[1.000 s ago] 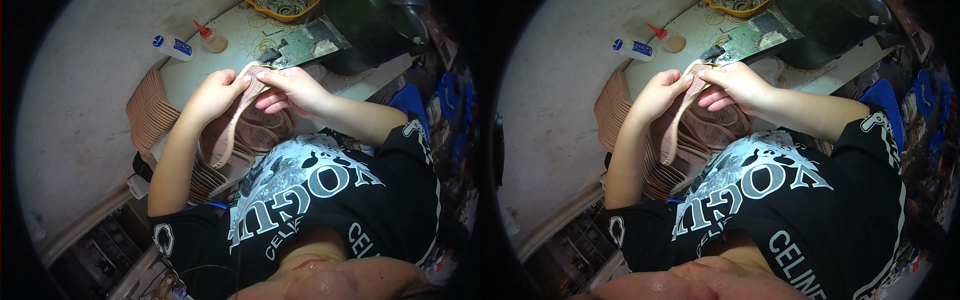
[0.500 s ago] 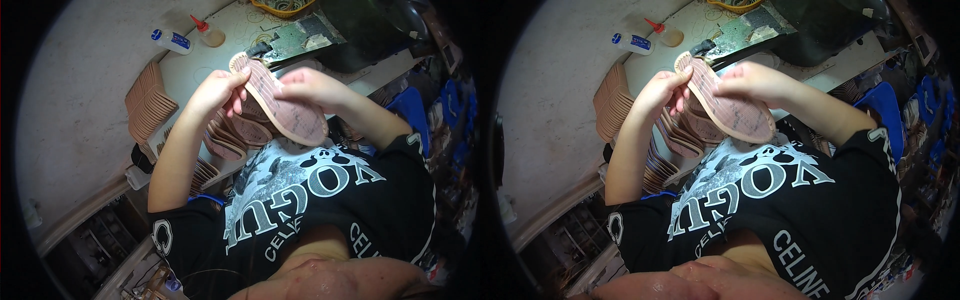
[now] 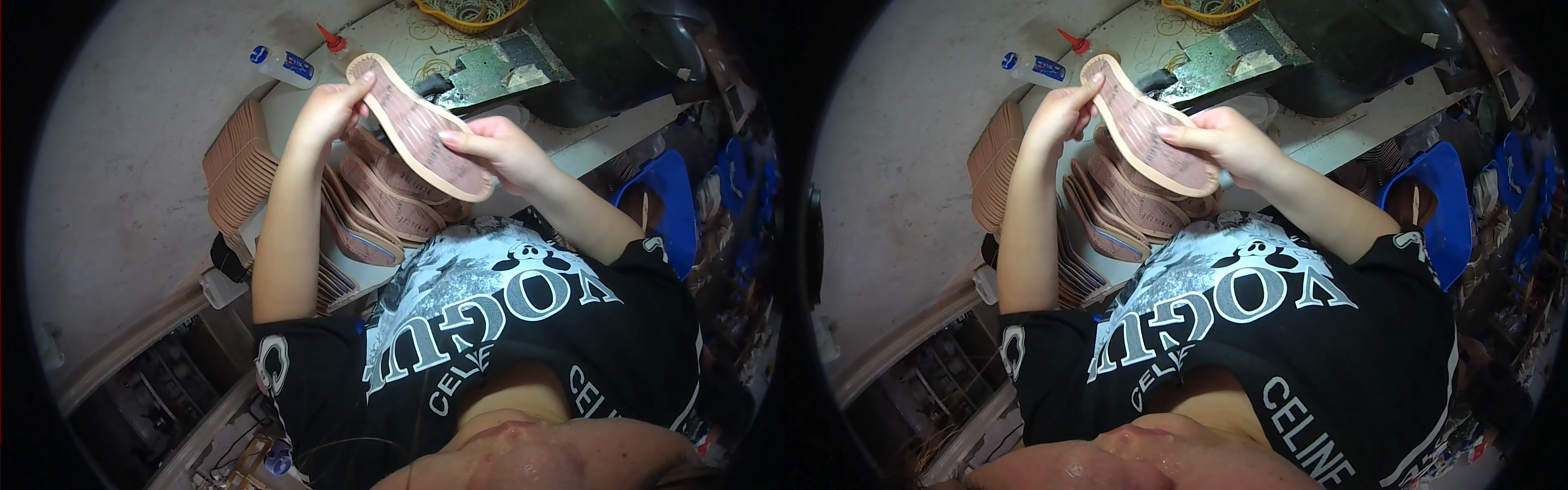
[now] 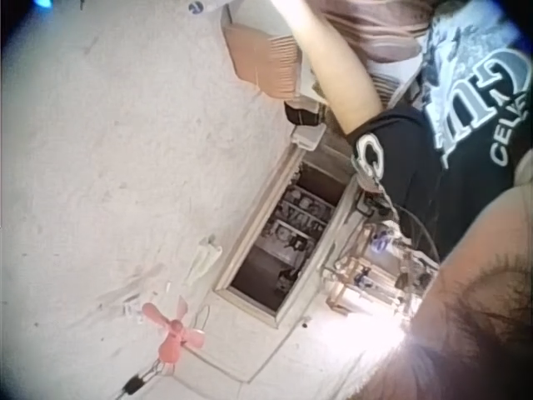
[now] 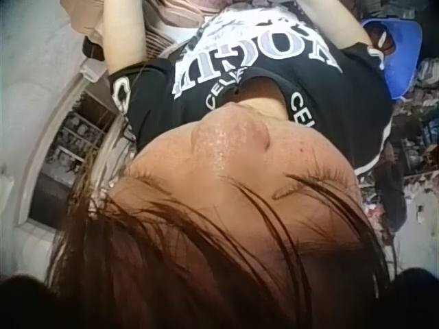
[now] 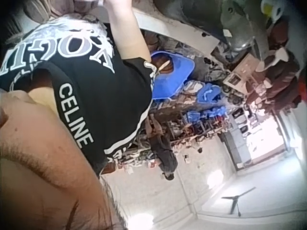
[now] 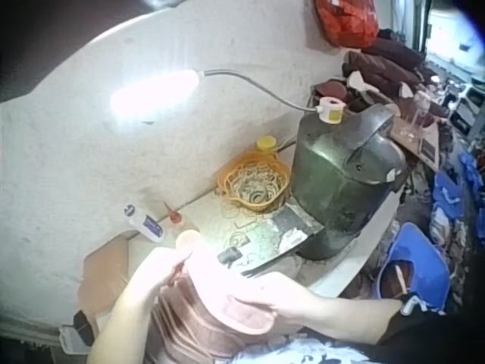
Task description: Manually inspect and stack shoe soles in a manufacturing facility.
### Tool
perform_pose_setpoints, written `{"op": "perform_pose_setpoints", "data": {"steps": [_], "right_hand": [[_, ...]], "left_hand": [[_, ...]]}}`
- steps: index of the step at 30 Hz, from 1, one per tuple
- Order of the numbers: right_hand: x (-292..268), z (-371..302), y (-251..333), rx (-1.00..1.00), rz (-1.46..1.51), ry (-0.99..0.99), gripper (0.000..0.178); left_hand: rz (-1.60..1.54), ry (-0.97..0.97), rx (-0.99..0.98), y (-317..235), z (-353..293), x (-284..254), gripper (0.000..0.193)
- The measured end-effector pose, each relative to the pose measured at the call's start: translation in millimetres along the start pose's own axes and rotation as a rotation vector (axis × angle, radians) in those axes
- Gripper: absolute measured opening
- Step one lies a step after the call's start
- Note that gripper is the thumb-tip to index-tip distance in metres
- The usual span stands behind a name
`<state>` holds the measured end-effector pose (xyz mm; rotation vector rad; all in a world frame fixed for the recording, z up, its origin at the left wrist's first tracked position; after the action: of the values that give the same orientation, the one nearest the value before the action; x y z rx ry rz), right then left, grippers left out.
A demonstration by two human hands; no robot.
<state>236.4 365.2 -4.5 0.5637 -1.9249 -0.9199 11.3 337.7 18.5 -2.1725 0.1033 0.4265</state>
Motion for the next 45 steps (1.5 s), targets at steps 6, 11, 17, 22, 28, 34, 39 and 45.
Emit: {"op": "perform_pose_setpoints", "data": {"steps": [6, 11, 17, 22, 28, 34, 39, 45], "right_hand": [[49.3, 15.4, 17.7, -0.192, -0.162, 0.139, 0.034], [79.1, -3.5, 30.8, -0.037, 0.092, 0.411, 0.045], [99.2, -33.9, 34.5, -0.406, -0.044, 0.507, 0.070], [96.8, -39.6, 21.2, -0.543, -0.089, 0.398, 0.061], [94.0, -40.4, 15.8, -0.646, -0.190, 0.394, 0.048], [105.1, -40.0, 18.7, -0.662, -0.138, 0.413, 0.028], [118.7, -29.3, 22.9, -0.581, -0.166, 0.377, 0.020], [124.2, -23.2, 24.6, -0.562, -0.082, 0.326, 0.013]], "left_hand": [[-0.798, -0.047, 0.275, 2.3, -48.4, 26.9, 0.029], [-1.154, 0.024, 0.314, 43.5, -83.4, 10.6, 0.029], [-1.474, 0.156, 0.428, 44.9, -98.8, 37.2, 0.035], [-1.462, 0.018, 0.407, 48.7, -111.2, 69.6, 0.036], [-1.540, 0.138, 0.395, 62.4, -118.1, 90.5, 0.036], [-1.534, 0.108, 0.288, 51.4, -125.7, 116.9, 0.023], [-1.532, 0.069, 0.238, 47.4, -142.5, 125.6, 0.032], [-1.553, 0.337, 0.236, 82.9, -158.3, 111.4, 0.059]]}}
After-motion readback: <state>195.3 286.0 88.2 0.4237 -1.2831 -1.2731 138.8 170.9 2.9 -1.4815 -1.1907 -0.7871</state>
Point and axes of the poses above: each hand's wrist, its own z-axis towards the middle knuckle, its own x-axis out of the palm, y = z × x, the point moved 4 cm from there along z, towards the middle knuckle, and after that the axes turned 5 degrees about y, right-handed, at the moved point
